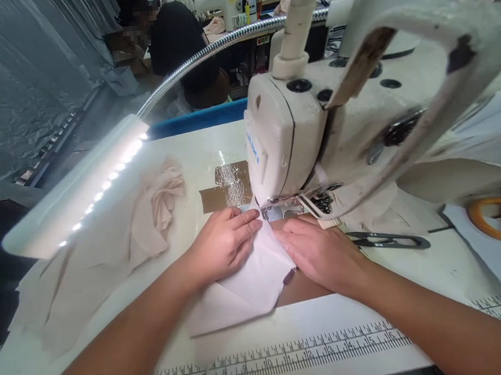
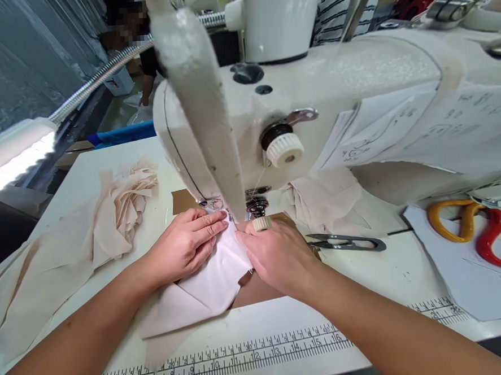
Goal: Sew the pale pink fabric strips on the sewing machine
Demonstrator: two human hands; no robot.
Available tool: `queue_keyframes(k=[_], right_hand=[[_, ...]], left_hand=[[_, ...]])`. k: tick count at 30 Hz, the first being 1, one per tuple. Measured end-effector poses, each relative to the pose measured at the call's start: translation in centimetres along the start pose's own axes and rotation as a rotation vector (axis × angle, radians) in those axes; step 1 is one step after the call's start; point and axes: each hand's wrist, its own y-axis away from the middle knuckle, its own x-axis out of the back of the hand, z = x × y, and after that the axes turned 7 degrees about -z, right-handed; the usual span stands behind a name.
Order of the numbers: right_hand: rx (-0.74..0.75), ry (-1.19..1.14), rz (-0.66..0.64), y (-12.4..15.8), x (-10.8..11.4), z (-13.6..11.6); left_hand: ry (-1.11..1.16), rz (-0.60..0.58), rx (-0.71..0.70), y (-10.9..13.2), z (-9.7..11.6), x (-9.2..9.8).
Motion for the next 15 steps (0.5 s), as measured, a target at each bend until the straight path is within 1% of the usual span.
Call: queue_keyframes(k=[3,6,8,12,15], right_hand=[[-0.027,-0.002,-0.020,0.1,0.2,0.0],[0.001,-0.035,-0.048,0.1,0.4,0.2],[0.021,-0.052,-0.061,0.2,0.5,0.5],[0.035,-0.065,-0.066,0.3,0.9,0.7],[0.055,-0.077,-0.079,0.5,1.1,0.7]], left_hand=[[0.028,-0.003,0.003,0.3,-0.3,0.0],[0.049,-0.013,0.012,0.7,0.4,0.5],[0.076,-0.046,0.014,1.0,1.5,1.1],[0.124,-0.174,0.008,1.3,4.4,2.4],[0.116,-0.233,0.037,1.5,5.7,3.0]])
